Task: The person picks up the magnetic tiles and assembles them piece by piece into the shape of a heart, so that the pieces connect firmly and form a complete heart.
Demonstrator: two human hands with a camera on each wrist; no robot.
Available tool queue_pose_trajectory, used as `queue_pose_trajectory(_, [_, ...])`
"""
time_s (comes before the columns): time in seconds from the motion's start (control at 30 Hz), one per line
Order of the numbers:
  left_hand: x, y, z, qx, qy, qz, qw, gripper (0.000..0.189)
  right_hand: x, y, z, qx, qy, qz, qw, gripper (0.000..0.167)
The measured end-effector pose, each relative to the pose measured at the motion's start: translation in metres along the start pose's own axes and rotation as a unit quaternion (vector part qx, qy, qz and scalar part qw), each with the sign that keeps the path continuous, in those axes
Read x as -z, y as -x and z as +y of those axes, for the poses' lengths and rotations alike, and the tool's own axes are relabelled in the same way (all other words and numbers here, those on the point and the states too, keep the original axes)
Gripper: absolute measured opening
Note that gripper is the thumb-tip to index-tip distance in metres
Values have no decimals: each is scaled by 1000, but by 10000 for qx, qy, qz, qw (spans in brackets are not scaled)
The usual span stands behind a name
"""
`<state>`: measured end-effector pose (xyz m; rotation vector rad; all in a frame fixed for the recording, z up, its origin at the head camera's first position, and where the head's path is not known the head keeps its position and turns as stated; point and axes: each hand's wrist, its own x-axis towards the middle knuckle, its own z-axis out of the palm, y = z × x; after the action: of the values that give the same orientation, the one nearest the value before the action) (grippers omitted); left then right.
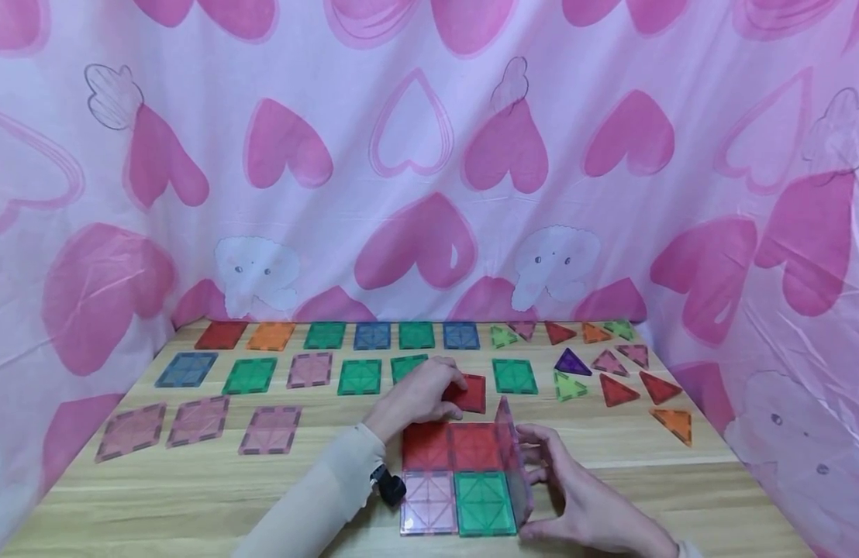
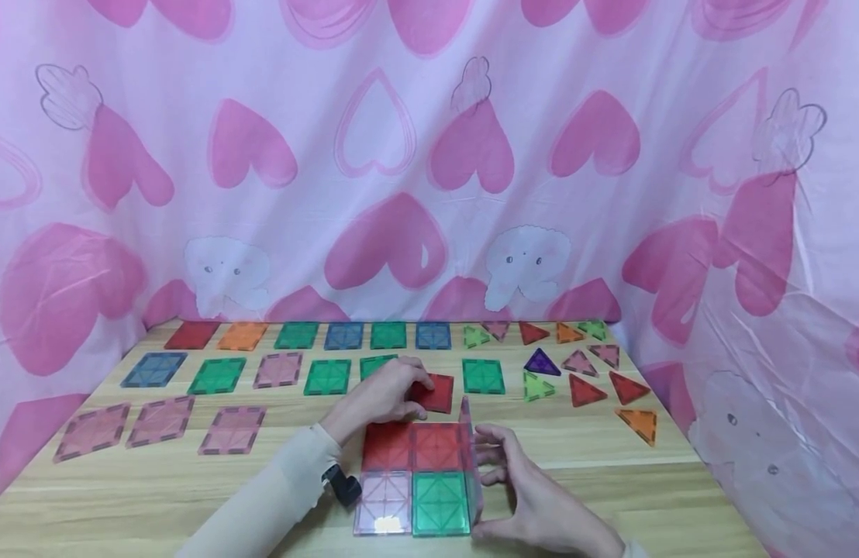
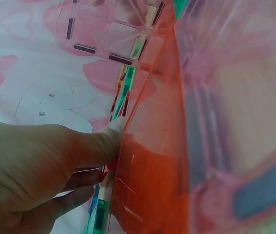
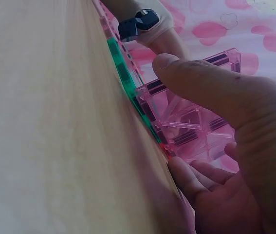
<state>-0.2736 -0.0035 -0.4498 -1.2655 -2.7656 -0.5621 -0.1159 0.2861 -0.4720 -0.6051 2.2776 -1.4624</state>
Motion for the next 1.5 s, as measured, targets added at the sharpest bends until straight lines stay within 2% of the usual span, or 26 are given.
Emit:
queue_pose_trajectory(0.13, [1,1,0,69,67,-29,9999,36,0,-2,1,-64,108,88,9999,111])
queue_pose_trajectory(0.27, [2,2,-1,24,-51,-66,10000,34,1,-3,2,91,160,67,9998,108])
queue_pose_trajectory(0.47, [1,2,-3,-431,-537,-91,9976,32,2,-3,3,328,265,50,9991,107])
queue_pose_trajectory(0.63, [-1,2,-4,-703,-655,-106,9953,30,2,-2,4,163,253,12,9995,104])
queue_pose_trajectory(0.77, [-1,5,-5,-636,-467,-129,9968,34,2,-2,4,189,316,49,9993,106])
queue_pose_trajectory(0.97, [2,8,-7,-264,143,-329,9990,44,2,0,4,340,537,172,9978,113])
queue_pose_trajectory(1.07, [3,8,-7,-223,197,-425,9987,46,2,0,3,308,492,161,9982,111])
queue_pose_trajectory(1.27, [4,4,-5,-438,486,-175,9977,21,1,2,1,134,508,130,9985,109])
queue_pose_trajectory(1.37, [4,3,-5,-365,614,-57,9974,20,1,3,1,52,539,111,9985,109])
queue_pose_trajectory(1.5, [4,4,-7,-211,863,-165,9959,11,0,2,0,-2,553,95,9984,109])
